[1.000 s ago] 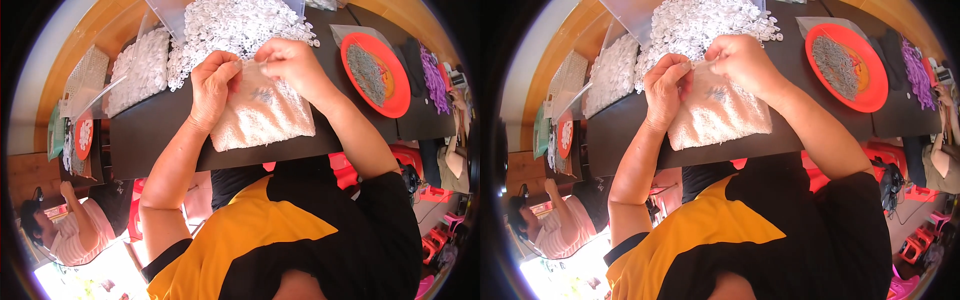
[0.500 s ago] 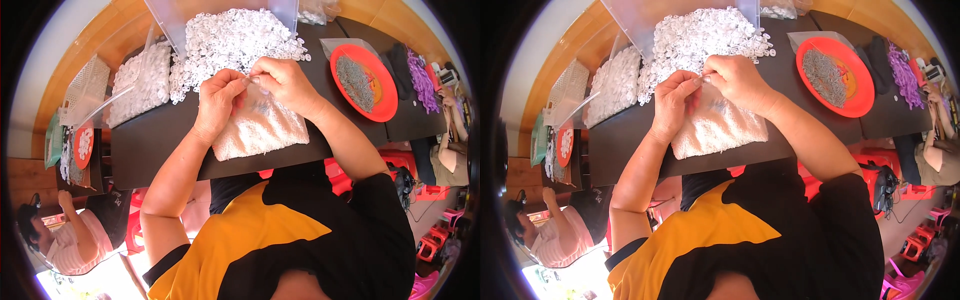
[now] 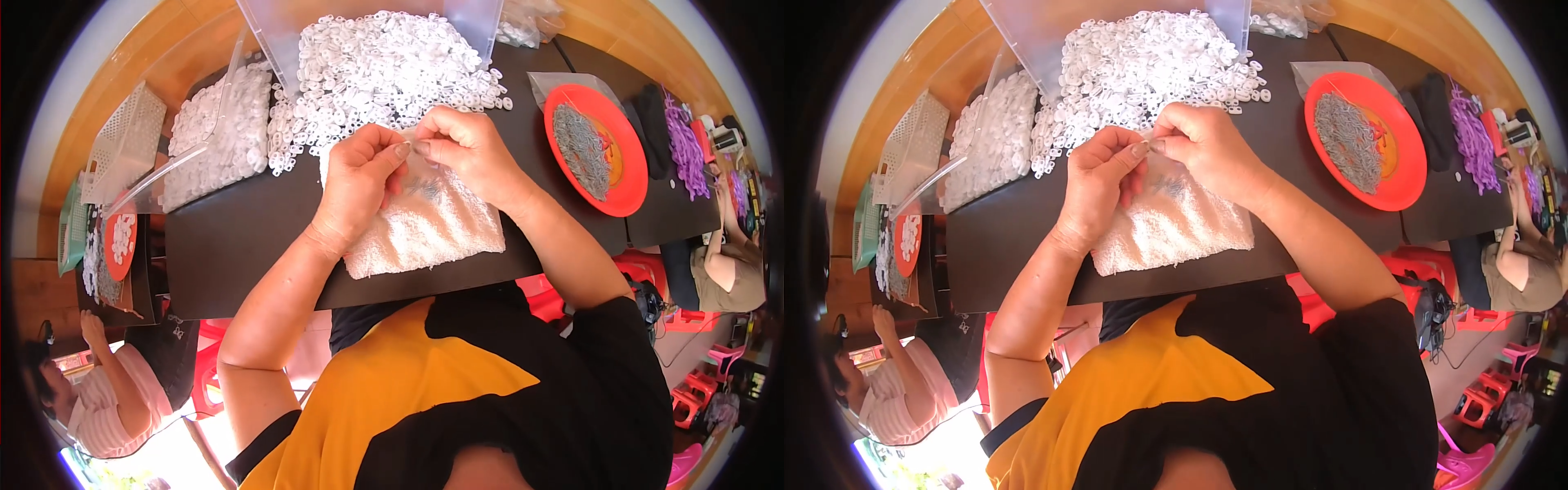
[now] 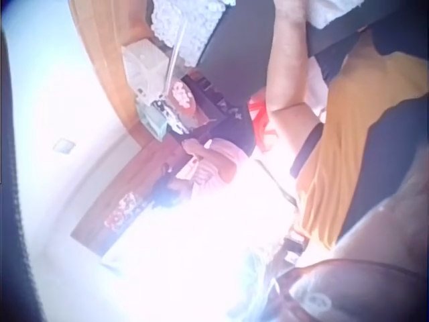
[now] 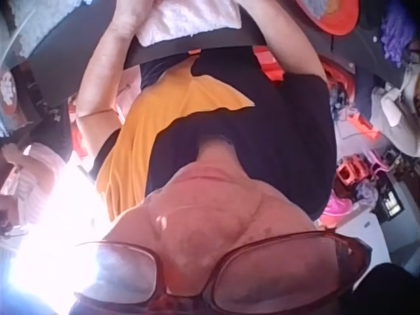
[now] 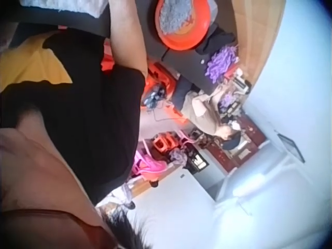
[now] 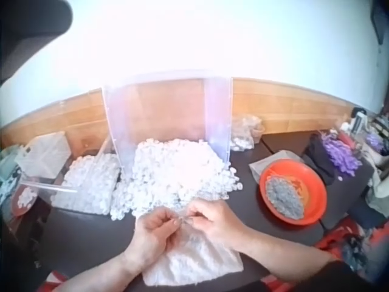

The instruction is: Assembling small white plastic components at a workstation.

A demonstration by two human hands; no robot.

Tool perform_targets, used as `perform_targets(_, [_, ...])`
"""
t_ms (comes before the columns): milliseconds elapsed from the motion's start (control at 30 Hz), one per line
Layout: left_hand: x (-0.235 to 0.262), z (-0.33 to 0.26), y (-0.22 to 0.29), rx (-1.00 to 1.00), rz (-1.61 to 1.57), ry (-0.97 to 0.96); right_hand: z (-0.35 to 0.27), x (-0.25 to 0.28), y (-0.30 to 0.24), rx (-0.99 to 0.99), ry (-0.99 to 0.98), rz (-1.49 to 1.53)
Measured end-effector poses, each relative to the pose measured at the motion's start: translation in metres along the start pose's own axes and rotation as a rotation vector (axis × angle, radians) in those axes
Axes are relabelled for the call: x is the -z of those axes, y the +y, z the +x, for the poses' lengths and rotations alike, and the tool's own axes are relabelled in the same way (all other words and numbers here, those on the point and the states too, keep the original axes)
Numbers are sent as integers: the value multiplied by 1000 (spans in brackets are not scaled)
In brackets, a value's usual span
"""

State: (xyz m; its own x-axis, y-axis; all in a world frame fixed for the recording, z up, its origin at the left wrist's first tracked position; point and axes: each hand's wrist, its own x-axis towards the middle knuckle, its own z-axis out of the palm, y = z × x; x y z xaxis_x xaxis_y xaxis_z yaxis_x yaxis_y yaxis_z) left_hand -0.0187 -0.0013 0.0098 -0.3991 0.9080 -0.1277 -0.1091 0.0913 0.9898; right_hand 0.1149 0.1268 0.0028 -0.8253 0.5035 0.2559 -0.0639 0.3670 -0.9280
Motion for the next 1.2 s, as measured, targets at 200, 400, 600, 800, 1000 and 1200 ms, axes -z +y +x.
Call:
perform_targets(200, [-4,-2,-8,20,-77,99,-4,-16,3,-42,46,15])
perform_targets(400, [7,2,1,58,-93,-14,-2,-12,1,26,56,7])
perform_targets(600, [14,7,-4,20,12,-56,2,-3,-4,-79,78,127])
perform_targets(800, [13,9,-8,11,53,-70,49,39,7,-100,180,-462])
perform_targets(1000, [13,8,-5,-12,30,-78,79,33,22,-32,139,-993])
perform_targets(1200, [13,7,1,-6,-9,-71,81,30,35,7,118,-1138])
